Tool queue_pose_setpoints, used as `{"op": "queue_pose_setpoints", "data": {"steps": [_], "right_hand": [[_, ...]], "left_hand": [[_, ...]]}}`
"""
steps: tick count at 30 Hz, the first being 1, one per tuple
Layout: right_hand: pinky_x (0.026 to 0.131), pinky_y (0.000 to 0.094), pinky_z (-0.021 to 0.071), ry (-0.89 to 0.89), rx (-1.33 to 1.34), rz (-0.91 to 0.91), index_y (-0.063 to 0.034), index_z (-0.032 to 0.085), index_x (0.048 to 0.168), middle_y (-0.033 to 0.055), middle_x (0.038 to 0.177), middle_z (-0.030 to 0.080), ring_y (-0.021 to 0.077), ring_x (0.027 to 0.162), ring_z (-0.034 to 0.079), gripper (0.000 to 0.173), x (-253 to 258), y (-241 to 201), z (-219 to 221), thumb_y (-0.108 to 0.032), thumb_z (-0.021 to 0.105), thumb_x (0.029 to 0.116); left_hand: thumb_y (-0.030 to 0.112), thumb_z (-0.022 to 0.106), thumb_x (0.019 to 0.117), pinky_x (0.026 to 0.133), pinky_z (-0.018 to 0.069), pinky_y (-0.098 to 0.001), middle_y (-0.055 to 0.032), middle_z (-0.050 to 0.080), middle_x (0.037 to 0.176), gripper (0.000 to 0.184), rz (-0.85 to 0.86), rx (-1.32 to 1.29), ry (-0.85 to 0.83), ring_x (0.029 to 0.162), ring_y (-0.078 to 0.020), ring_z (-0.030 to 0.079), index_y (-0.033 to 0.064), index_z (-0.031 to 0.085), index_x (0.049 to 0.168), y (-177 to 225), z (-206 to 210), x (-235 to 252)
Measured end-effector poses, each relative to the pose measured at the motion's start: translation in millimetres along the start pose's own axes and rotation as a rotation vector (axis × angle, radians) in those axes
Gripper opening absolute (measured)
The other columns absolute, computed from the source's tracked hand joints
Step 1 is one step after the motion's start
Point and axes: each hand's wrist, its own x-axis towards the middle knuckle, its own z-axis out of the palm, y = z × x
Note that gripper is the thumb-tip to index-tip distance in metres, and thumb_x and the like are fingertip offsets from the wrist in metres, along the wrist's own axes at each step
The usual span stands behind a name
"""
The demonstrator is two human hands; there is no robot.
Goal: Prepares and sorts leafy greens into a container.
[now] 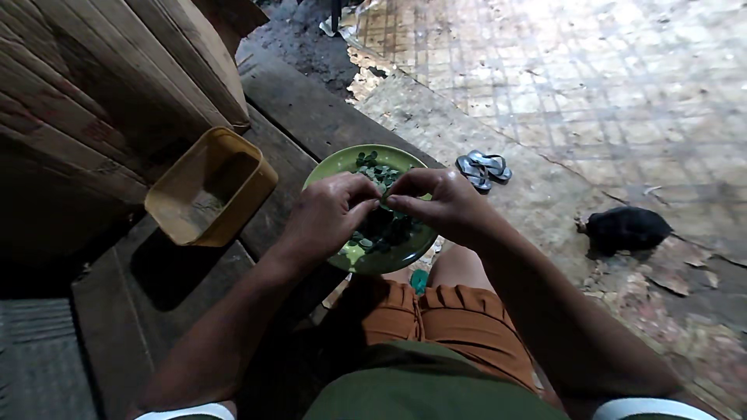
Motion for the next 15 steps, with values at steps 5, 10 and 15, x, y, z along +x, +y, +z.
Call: {"op": "queue_pose_setpoints", "data": {"steps": [5, 10, 15], "right_hand": [[0.074, 0.0228, 0.0570, 0.015, -0.025, 0.002, -0.0123, 0.072, 0.103, -0.0057, 0.088, 0.072, 0.0012, 0.080, 0.067, 0.013, 1.4, -1.5, 3.3, -0.023, 0.065, 0.0991], [0.075, 0.0291, 0.0572, 0.038, -0.160, -0.004, -0.0104, 0.072, 0.102, -0.0010, 0.088, 0.071, 0.0060, 0.080, 0.068, 0.015, 5.4, -3.6, 5.6, -0.023, 0.064, 0.1004], [0.092, 0.0564, 0.0490, 0.043, -0.367, -0.057, -0.0124, 0.076, 0.108, 0.0032, 0.099, 0.073, 0.0201, 0.096, 0.069, 0.017, 3.2, 10.1, 1.9, -0.022, 0.064, 0.0990]], "left_hand": [[0.017, 0.069, 0.0967, 0.078, 0.0576, -0.0277, 0.0016, 0.072, 0.091, 0.007, -0.016, 0.048, 0.037, 0.084, -0.0057, 0.068, 0.0119, 0.075, 0.098, 1.9, 0.1, -1.0], [0.017, 0.067, 0.0984, 0.080, 0.0571, -0.0262, -0.0017, 0.073, 0.094, 0.013, 0.001, 0.113, 0.114, 0.085, -0.0058, 0.068, 0.0079, 0.075, 0.101, -4.0, -17.7, -7.1], [0.021, 0.060, 0.1027, 0.087, 0.0551, -0.0502, -0.0164, 0.073, 0.104, 0.023, -0.199, 0.429, 0.247, 0.095, -0.0273, 0.070, 0.0029, 0.074, 0.109, -33.6, -79.0, -20.8]]}}
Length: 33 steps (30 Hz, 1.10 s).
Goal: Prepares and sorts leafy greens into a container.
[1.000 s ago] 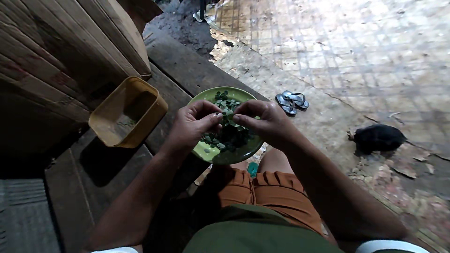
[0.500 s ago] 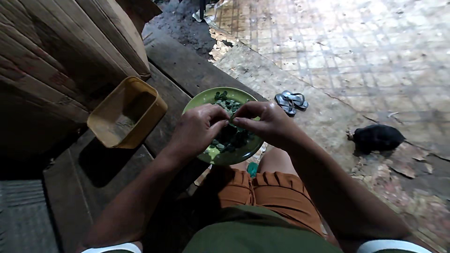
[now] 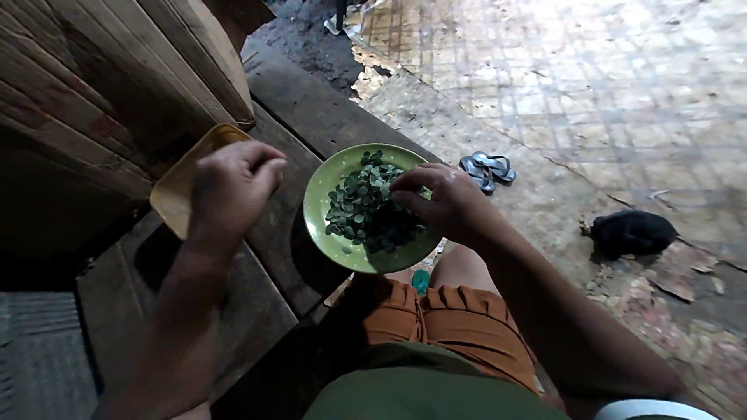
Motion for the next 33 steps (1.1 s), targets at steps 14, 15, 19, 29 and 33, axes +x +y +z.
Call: {"op": "queue_pose_setpoints", "data": {"steps": [14, 15, 19, 29, 33], "right_hand": [[0.076, 0.0557, 0.0571, -0.204, -0.238, -0.015, -0.0116, 0.075, 0.110, 0.0140, 0.105, 0.070, 0.0342, 0.096, 0.070, 0.019, 15.9, -30.3, 4.1, -0.005, 0.067, 0.0941], [0.077, 0.0565, 0.0568, -0.225, -0.213, 0.011, -0.0104, 0.074, 0.111, 0.0142, 0.106, 0.070, 0.0340, 0.096, 0.070, 0.019, 19.4, -29.5, -0.8, -0.005, 0.064, 0.0959], [0.087, 0.0529, 0.0556, -0.211, -0.133, 0.033, -0.0110, 0.074, 0.114, 0.0106, 0.109, 0.071, 0.0273, 0.100, 0.069, 0.019, 29.5, -18.1, -14.2, -0.009, 0.062, 0.0986], [0.085, 0.0386, 0.0574, -0.158, -0.008, -0.009, -0.0130, 0.073, 0.118, 0.0060, 0.109, 0.073, 0.0160, 0.093, 0.070, 0.021, 28.6, -32.2, -28.4, -0.013, 0.062, 0.1004], [0.085, 0.0354, 0.0577, -0.187, 0.017, -0.043, -0.0120, 0.072, 0.123, 0.0070, 0.110, 0.072, 0.0149, 0.095, 0.070, 0.025, 23.0, -31.0, -30.0, -0.013, 0.063, 0.0997]], "left_hand": [[0.018, 0.064, 0.0995, 0.099, 0.0481, -0.0588, -0.0163, 0.070, 0.120, 0.022, 0.100, -0.056, -0.236, 0.117, -0.0371, 0.062, 0.0050, 0.074, 0.115, -1.6, 11.6, -9.4], [0.019, 0.065, 0.0988, 0.097, 0.0484, -0.0589, -0.0141, 0.070, 0.119, 0.021, 0.124, -0.082, -0.275, 0.116, -0.0358, 0.063, 0.0068, 0.076, 0.112, 2.2, 17.3, -10.8], [0.021, 0.066, 0.0986, 0.095, 0.0470, -0.0614, -0.0119, 0.070, 0.118, 0.019, 0.131, -0.071, -0.390, 0.115, -0.0359, 0.062, 0.0103, 0.077, 0.111, 8.7, 37.6, -10.1], [0.017, 0.070, 0.0961, 0.092, 0.0468, -0.0587, -0.0134, 0.069, 0.115, 0.013, 0.169, 0.108, -0.377, 0.113, -0.0376, 0.062, 0.0071, 0.076, 0.101, 23.3, 69.2, -4.2], [0.017, 0.066, 0.0979, 0.091, 0.0467, -0.0614, -0.0149, 0.069, 0.116, 0.014, 0.159, 0.036, -0.299, 0.112, -0.0388, 0.062, 0.0063, 0.075, 0.100, 19.6, 59.9, -0.9]]}}
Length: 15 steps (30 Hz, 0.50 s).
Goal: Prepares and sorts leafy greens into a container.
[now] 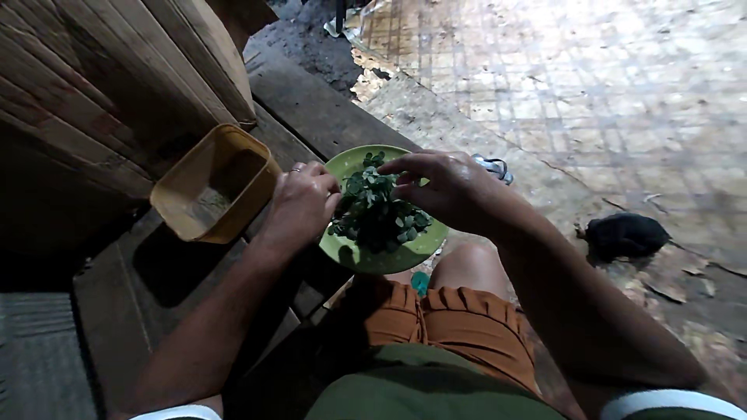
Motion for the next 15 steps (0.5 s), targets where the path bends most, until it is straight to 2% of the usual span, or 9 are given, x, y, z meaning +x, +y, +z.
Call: {"op": "queue_pose_setpoints", "data": {"steps": [3, 6, 10, 13, 15], "right_hand": [[0.086, 0.0364, 0.0582, 0.036, 0.025, -0.003, -0.0133, 0.072, 0.123, 0.0070, 0.113, 0.071, 0.0158, 0.099, 0.069, 0.025, -3.1, 1.7, 1.7, -0.014, 0.065, 0.0991], [0.088, 0.0320, 0.0600, 0.141, 0.093, -0.022, -0.0119, 0.073, 0.120, 0.0062, 0.114, 0.070, 0.0124, 0.103, 0.069, 0.023, -2.9, 9.0, 10.6, -0.016, 0.066, 0.0988], [0.092, 0.0312, 0.0584, 0.208, 0.226, 0.005, -0.0097, 0.072, 0.123, 0.0075, 0.118, 0.070, 0.0116, 0.107, 0.069, 0.027, 0.4, 10.1, 22.1, -0.022, 0.066, 0.0990], [0.095, 0.0323, 0.0565, 0.215, 0.292, 0.006, -0.0077, 0.066, 0.133, 0.0098, 0.127, 0.067, 0.0139, 0.111, 0.067, 0.038, 3.1, 10.2, 26.1, -0.021, 0.068, 0.0974], [0.093, 0.0310, 0.0570, 0.214, 0.287, 0.001, -0.0088, 0.065, 0.134, 0.0087, 0.126, 0.067, 0.0130, 0.109, 0.067, 0.038, 3.2, 10.2, 25.3, -0.020, 0.068, 0.0983]], "left_hand": [[0.021, 0.064, 0.0986, 0.094, 0.0464, -0.0582, -0.0112, 0.068, 0.117, 0.016, 0.001, -0.109, 0.076, 0.113, -0.0327, 0.062, 0.0092, 0.076, 0.101, -4.5, -16.1, -2.3], [0.023, 0.066, 0.0978, 0.097, 0.0483, -0.0448, -0.0062, 0.069, 0.117, 0.016, -0.009, -0.258, 0.106, 0.113, -0.0209, 0.061, 0.0111, 0.076, 0.100, -2.3, -29.7, -4.8], [0.021, 0.069, 0.0960, 0.091, 0.0525, -0.0285, 0.0000, 0.067, 0.117, 0.009, -0.069, -0.482, 0.048, 0.109, -0.0067, 0.062, 0.0135, 0.074, 0.099, 4.6, -36.2, -6.4], [0.018, 0.069, 0.0955, 0.086, 0.0530, -0.0247, 0.0007, 0.067, 0.114, 0.008, -0.088, -0.603, -0.005, 0.103, -0.0054, 0.063, 0.0126, 0.074, 0.098, 6.9, -35.8, -6.4], [0.015, 0.068, 0.0953, 0.086, 0.0542, -0.0234, 0.0007, 0.068, 0.112, 0.006, -0.101, -0.671, -0.032, 0.102, -0.0055, 0.064, 0.0117, 0.073, 0.097, 8.2, -36.6, -7.0]]}}
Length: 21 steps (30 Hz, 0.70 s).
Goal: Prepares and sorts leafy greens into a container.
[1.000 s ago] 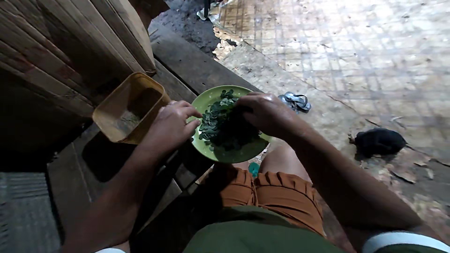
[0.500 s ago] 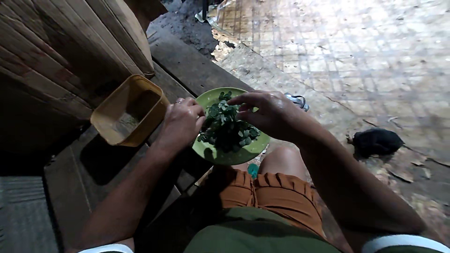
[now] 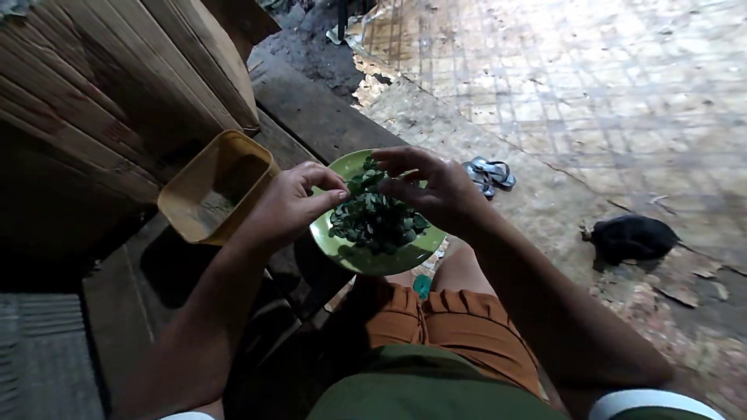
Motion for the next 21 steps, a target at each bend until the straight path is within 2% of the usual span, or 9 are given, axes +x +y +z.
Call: {"op": "queue_pose_setpoints", "data": {"steps": [2, 5, 7, 9, 12, 15, 17, 19, 21], "right_hand": [[0.091, 0.0294, 0.0582, 0.005, 0.003, -0.027, -0.0082, 0.068, 0.130, 0.0068, 0.120, 0.070, 0.0104, 0.105, 0.069, 0.032, -0.4, 1.2, -1.7, -0.017, 0.065, 0.0995], [0.085, 0.0232, 0.0587, 0.021, 0.057, -0.059, -0.0066, 0.073, 0.111, 0.0009, 0.102, 0.073, 0.0029, 0.091, 0.069, 0.015, -1.8, 3.2, -2.0, -0.012, 0.065, 0.0991], [0.079, 0.0208, 0.0576, 0.030, 0.061, -0.045, -0.0073, 0.073, 0.106, -0.0012, 0.095, 0.073, 0.0006, 0.084, 0.067, 0.012, -3.0, 3.3, -0.9, -0.012, 0.065, 0.0989], [0.076, 0.0202, 0.0567, 0.046, 0.048, -0.034, -0.0077, 0.074, 0.104, -0.0015, 0.092, 0.072, 0.0000, 0.081, 0.066, 0.011, -3.5, 3.8, -0.6, -0.013, 0.065, 0.0993], [0.075, 0.0192, 0.0558, 0.063, 0.038, -0.020, -0.0083, 0.074, 0.105, -0.0030, 0.091, 0.072, -0.0018, 0.079, 0.065, 0.012, -4.5, 4.7, -0.7, -0.015, 0.065, 0.0996], [0.076, 0.0197, 0.0569, 0.090, 0.098, 0.013, -0.0081, 0.073, 0.105, -0.0028, 0.091, 0.073, -0.0011, 0.080, 0.066, 0.011, -5.8, 5.1, 4.9, -0.014, 0.066, 0.0985], [0.075, 0.0207, 0.0570, 0.096, 0.125, 0.035, -0.0078, 0.073, 0.104, -0.0025, 0.091, 0.073, -0.0002, 0.080, 0.066, 0.011, -6.3, 4.6, 8.5, -0.013, 0.067, 0.0973], [0.074, 0.0217, 0.0572, 0.100, 0.131, 0.046, -0.0068, 0.072, 0.104, -0.0016, 0.091, 0.072, 0.0009, 0.079, 0.066, 0.010, -6.9, 4.8, 9.9, -0.012, 0.068, 0.0962], [0.075, 0.0225, 0.0571, 0.106, 0.133, 0.079, -0.0079, 0.071, 0.104, -0.0017, 0.091, 0.072, 0.0016, 0.080, 0.066, 0.010, -8.5, 5.3, 9.3, -0.012, 0.068, 0.0959]], "left_hand": [[0.012, 0.069, 0.0948, 0.084, 0.0556, -0.0233, 0.0001, 0.068, 0.111, 0.005, -0.016, -0.059, -0.019, 0.102, -0.0063, 0.064, 0.0109, 0.073, 0.096, 0.3, -0.6, -0.5], [0.011, 0.067, 0.0954, 0.087, 0.0560, -0.0247, 0.0000, 0.068, 0.111, 0.006, -0.038, -0.121, -0.054, 0.104, -0.0079, 0.064, 0.0109, 0.073, 0.095, 0.3, -0.7, 0.5], [0.009, 0.066, 0.0958, 0.087, 0.0563, -0.0248, -0.0005, 0.068, 0.111, 0.007, -0.056, -0.161, -0.068, 0.103, -0.0080, 0.065, 0.0099, 0.072, 0.098, 0.2, 1.5, 1.3], [0.008, 0.065, 0.0963, 0.088, 0.0569, -0.0256, -0.0020, 0.069, 0.113, 0.012, -0.092, -0.217, -0.051, 0.103, -0.0083, 0.067, 0.0072, 0.070, 0.107, 1.3, 5.8, 1.7], [0.016, 0.064, 0.0969, 0.096, 0.0547, -0.0281, -0.0037, 0.064, 0.131, 0.038, -0.102, -0.341, -0.065, 0.114, -0.0106, 0.064, 0.0081, 0.060, 0.134, 1.5, 14.5, 3.3], [0.023, 0.072, 0.0920, 0.098, 0.0541, -0.0271, -0.0030, 0.061, 0.137, 0.057, -0.050, -0.451, -0.101, 0.118, -0.0097, 0.063, 0.0083, 0.052, 0.144, 1.8, 30.8, 8.4], [0.013, 0.072, 0.0922, 0.092, 0.0569, -0.0248, -0.0029, 0.067, 0.126, 0.051, -0.021, -0.495, -0.097, 0.107, -0.0074, 0.066, 0.0046, 0.053, 0.139, 4.9, 42.7, 11.7], [0.002, 0.068, 0.0935, 0.084, 0.0589, -0.0241, -0.0024, 0.070, 0.109, 0.036, -0.024, -0.520, -0.040, 0.094, -0.0066, 0.069, 0.0027, 0.058, 0.128, 6.6, 51.8, 15.0], [0.001, 0.067, 0.0947, 0.082, 0.0591, -0.0246, -0.0021, 0.070, 0.102, 0.024, -0.052, -0.516, 0.020, 0.089, -0.0072, 0.068, 0.0032, 0.062, 0.118, 7.2, 56.1, 17.4]]}}
